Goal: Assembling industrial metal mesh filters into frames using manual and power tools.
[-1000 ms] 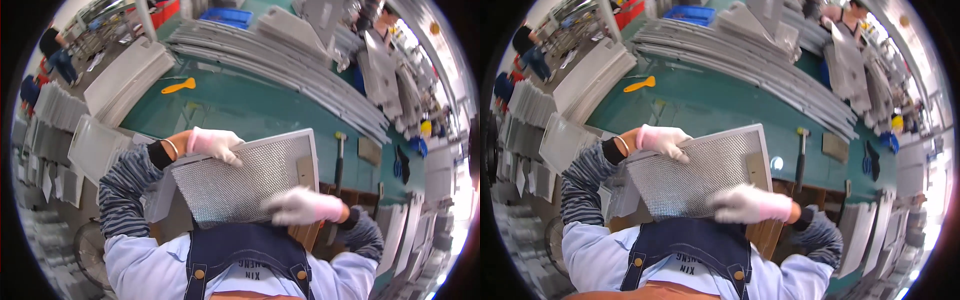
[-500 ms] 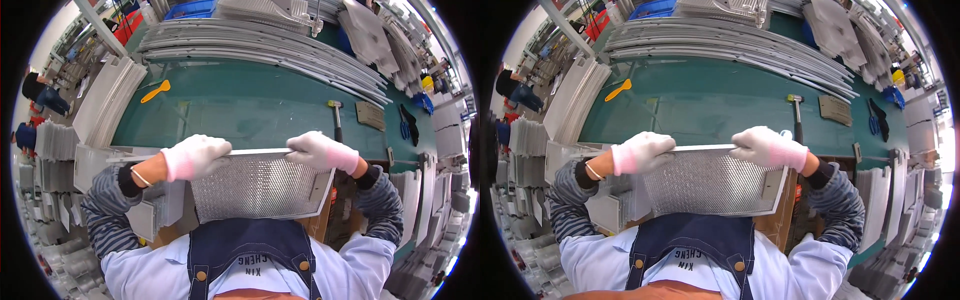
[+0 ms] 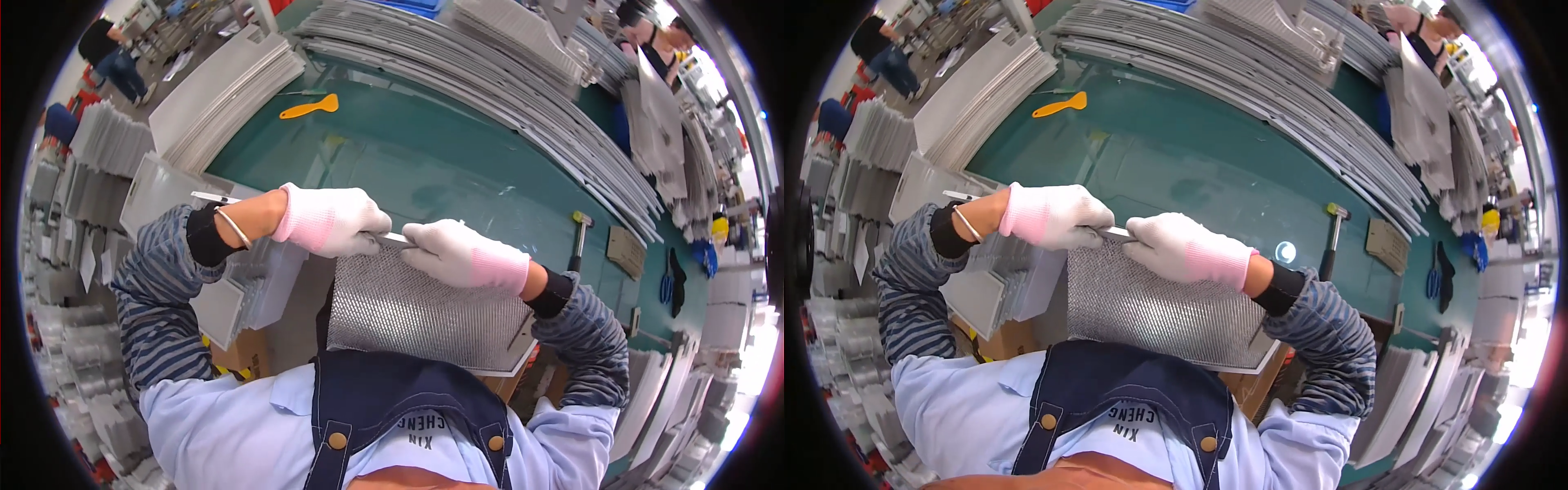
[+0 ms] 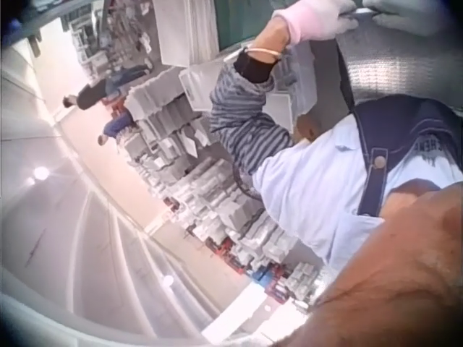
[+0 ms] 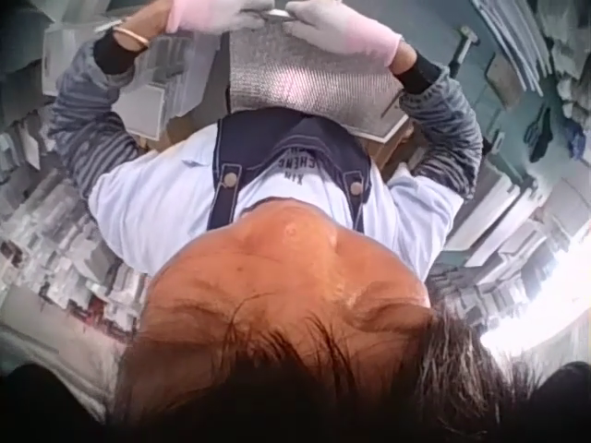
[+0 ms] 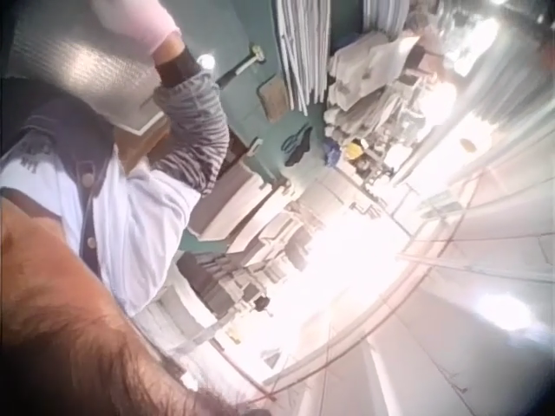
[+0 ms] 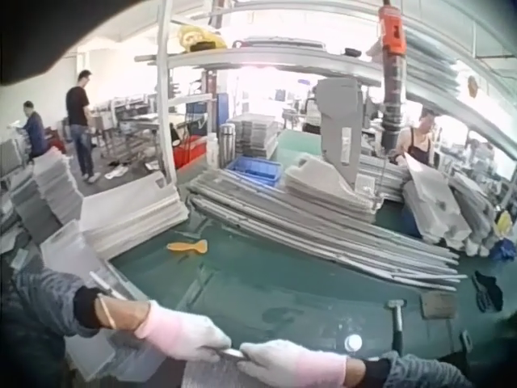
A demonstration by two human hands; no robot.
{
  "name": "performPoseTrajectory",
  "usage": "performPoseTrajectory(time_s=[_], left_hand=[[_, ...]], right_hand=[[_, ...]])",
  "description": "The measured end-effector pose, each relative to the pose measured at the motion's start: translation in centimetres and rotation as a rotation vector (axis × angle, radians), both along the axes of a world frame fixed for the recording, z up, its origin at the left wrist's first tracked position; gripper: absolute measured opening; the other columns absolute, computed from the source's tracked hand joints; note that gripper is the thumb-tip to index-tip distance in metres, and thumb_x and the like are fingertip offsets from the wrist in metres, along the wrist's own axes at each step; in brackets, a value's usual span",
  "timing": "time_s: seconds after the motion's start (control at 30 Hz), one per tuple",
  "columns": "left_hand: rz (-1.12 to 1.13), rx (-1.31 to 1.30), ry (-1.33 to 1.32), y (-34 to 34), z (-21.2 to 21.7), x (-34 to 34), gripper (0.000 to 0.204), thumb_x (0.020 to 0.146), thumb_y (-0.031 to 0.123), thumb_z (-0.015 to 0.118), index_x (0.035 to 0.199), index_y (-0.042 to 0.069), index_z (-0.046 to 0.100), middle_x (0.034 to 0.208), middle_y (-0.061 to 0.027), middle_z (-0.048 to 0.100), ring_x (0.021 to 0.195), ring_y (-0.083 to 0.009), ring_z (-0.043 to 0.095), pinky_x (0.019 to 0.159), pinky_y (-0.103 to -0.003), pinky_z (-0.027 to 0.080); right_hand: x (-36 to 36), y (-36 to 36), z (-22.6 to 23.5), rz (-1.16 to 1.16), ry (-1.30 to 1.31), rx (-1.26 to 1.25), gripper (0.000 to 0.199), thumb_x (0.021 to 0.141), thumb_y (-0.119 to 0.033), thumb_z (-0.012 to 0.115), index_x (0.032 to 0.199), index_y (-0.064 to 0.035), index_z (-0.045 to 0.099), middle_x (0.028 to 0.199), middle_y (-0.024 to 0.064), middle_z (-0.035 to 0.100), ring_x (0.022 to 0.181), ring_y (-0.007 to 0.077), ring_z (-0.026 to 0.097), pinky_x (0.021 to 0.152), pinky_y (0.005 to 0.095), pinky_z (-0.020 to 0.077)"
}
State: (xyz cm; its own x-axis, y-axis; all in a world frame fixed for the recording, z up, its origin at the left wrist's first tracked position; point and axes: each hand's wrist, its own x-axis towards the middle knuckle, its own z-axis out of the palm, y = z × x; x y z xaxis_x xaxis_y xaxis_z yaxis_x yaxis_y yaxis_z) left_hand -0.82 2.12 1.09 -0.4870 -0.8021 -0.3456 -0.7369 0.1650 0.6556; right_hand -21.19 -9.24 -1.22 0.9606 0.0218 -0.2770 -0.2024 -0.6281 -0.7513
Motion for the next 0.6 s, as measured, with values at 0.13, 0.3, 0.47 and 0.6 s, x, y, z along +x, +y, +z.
performPoseTrajectory(time_s=[0.13, 0.3, 0.47, 0.6], left_hand=[[0.034, 0.309, -0.075, 1.0, 1.8, 0.2, 0.036, 0.096, 0.03, 0.053, 0.102, -0.005, 0.063, 0.085, -0.0223, 0.066, 0.082, -0.0358, 0.064, 0.075, -0.043, 0.05], [0.051, 0.151, 0.006, 2.0, -0.5, 1.2, 0.034, 0.093, 0.025, 0.059, 0.112, -0.003, 0.058, 0.091, -0.0221, 0.065, 0.086, -0.0365, 0.065, 0.078, -0.043, 0.051], [0.369, -0.827, 0.241, 3.7, 3.6, 0.6, 0.036, 0.079, 0.006, 0.072, 0.113, -0.001, 0.062, 0.105, -0.0201, 0.066, 0.09, -0.032, 0.068, 0.077, -0.037, 0.055], [0.718, -0.231, 0.114, 8.2, -2.5, 1.2, 0.036, 0.088, 0.023, 0.07, 0.11, -0.004, 0.062, 0.097, -0.014, 0.067, 0.081, -0.0203, 0.064, 0.075, -0.03, 0.053]], right_hand=[[1.2, 0.5, -0.2, 0.088, 0.102, -0.08, 0.033, 0.094, -0.034, 0.054, 0.095, -0.0011, 0.058, 0.078, 0.0209, 0.063, 0.078, 0.039, 0.065, 0.073, 0.0477, 0.0498], [1.2, 2.4, -0.7, -0.006, 0.05, -0.203, 0.035, 0.092, -0.035, 0.059, 0.094, -0.0003, 0.059, 0.079, 0.021, 0.064, 0.078, 0.0382, 0.065, 0.073, 0.0466, 0.0505], [-0.2, 0.1, -0.8, 0.031, 0.115, -0.017, 0.037, 0.086, -0.032, 0.068, 0.095, 0.0029, 0.059, 0.077, 0.02, 0.064, 0.075, 0.0328, 0.067, 0.071, 0.0415, 0.0509], [-3.7, -2.2, -5.1, -0.302, -0.002, 0.247, 0.037, 0.086, -0.027, 0.066, 0.104, 0.0052, 0.06, 0.076, 0.0139, 0.064, 0.073, 0.0186, 0.063, 0.07, 0.0344, 0.0508]])
